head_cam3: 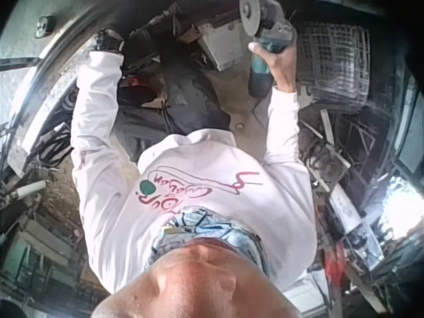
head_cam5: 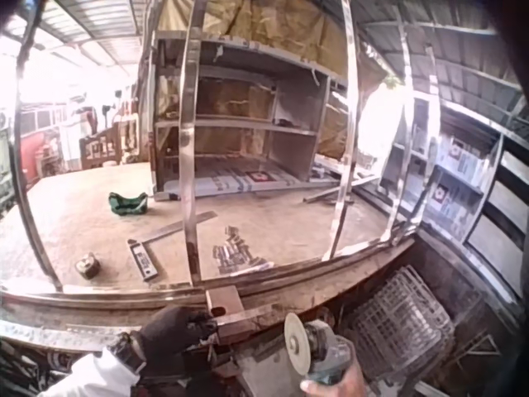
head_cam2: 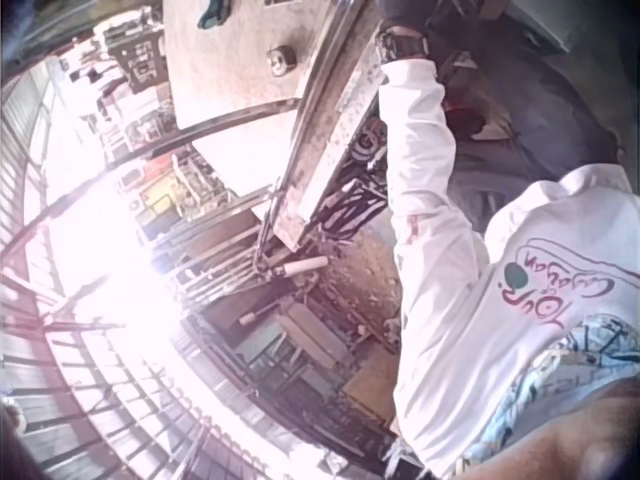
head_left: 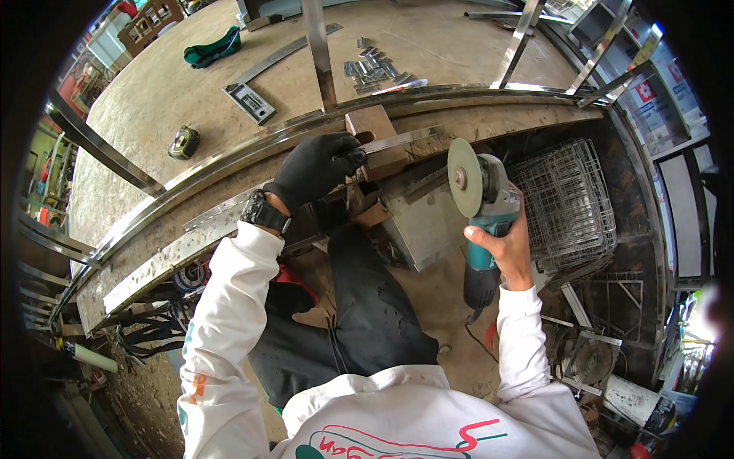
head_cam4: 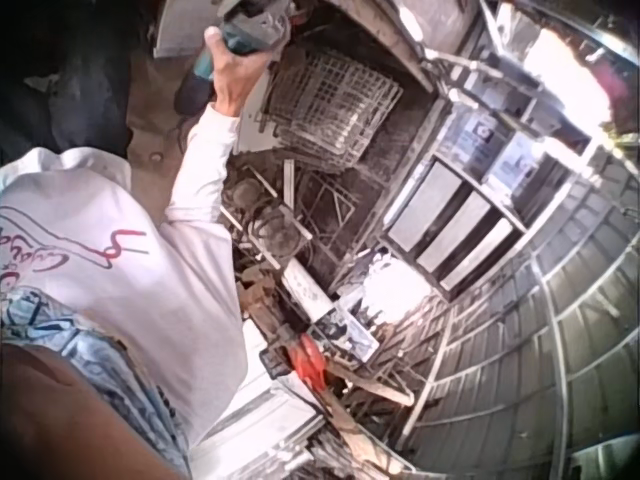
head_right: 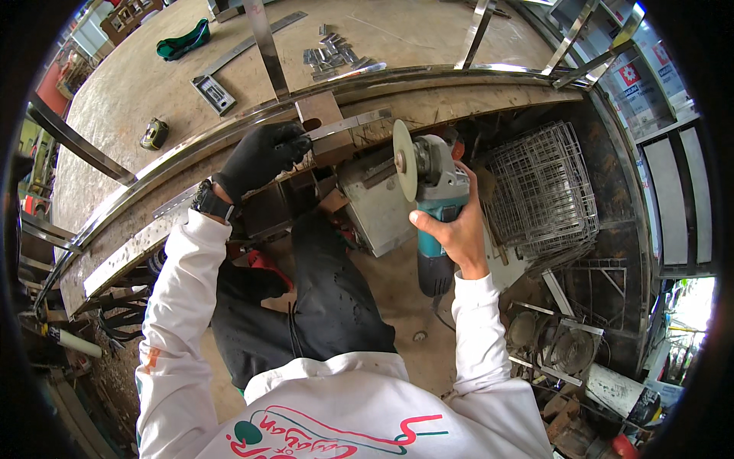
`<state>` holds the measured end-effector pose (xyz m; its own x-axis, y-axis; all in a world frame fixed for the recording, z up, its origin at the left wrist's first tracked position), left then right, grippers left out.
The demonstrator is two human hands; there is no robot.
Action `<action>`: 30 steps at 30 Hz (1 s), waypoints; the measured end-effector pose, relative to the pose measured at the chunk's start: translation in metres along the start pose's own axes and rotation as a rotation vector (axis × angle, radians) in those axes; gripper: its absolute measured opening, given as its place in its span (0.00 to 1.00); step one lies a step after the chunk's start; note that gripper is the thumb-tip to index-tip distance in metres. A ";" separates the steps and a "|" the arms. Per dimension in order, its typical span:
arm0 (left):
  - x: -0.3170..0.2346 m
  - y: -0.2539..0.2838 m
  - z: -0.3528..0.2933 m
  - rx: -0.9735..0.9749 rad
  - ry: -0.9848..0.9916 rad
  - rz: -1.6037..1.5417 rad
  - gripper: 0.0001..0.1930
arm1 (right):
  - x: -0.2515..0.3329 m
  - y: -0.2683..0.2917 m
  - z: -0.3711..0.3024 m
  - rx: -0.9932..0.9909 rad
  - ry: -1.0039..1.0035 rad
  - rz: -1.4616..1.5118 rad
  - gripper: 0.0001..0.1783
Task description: The person measures a metal bar with a tape measure and marks it with a marker. They then use an angle grinder to cut the metal bar, producing sparks. The person handles the cut metal piece and places it on the workbench.
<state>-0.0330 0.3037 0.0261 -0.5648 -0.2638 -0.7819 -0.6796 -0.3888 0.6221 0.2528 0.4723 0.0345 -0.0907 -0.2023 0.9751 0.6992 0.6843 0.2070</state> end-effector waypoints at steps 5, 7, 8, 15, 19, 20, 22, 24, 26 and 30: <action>-0.012 0.001 -0.003 -0.104 -0.110 0.119 0.17 | -0.005 -0.007 0.012 0.045 -0.016 -0.004 0.55; -0.005 -0.003 0.001 -0.065 -0.065 0.039 0.16 | -0.004 -0.010 0.016 0.052 0.015 -0.029 0.55; -0.001 -0.004 0.003 -0.044 -0.038 0.002 0.16 | -0.003 -0.013 0.018 0.056 0.032 -0.046 0.55; 0.006 -0.011 0.010 0.093 -0.042 -0.040 0.14 | 0.000 -0.026 0.029 0.078 0.086 -0.135 0.53; 0.018 -0.012 0.006 0.213 0.036 -0.124 0.12 | 0.000 -0.023 0.029 0.071 0.099 -0.151 0.52; 0.017 -0.013 0.003 0.251 0.063 -0.175 0.11 | -0.003 -0.022 0.029 0.066 0.095 -0.138 0.52; 0.020 -0.014 -0.001 0.307 0.176 -0.202 0.11 | -0.005 -0.021 0.027 0.065 0.083 -0.122 0.52; 0.014 -0.015 0.001 0.322 0.230 -0.203 0.11 | -0.006 -0.023 0.028 0.076 0.070 -0.120 0.53; 0.008 -0.014 0.005 0.293 0.228 -0.176 0.12 | -0.007 -0.024 0.029 0.076 0.055 -0.105 0.53; 0.017 -0.013 0.010 0.238 0.133 -0.165 0.12 | -0.002 -0.028 0.030 0.076 0.056 -0.121 0.53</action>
<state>-0.0390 0.3131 0.0051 -0.3823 -0.3338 -0.8616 -0.8564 -0.2221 0.4661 0.2126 0.4745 0.0293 -0.1297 -0.3242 0.9370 0.6294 0.7033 0.3305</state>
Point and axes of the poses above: each hand's wrist, its own z-axis towards the middle knuckle, its own y-axis out of the back of the hand, x = y × z, the point moved 10 cm from there along z, towards the middle knuckle, and after that the axes turned 3 degrees about -x, right-handed, at the moved point
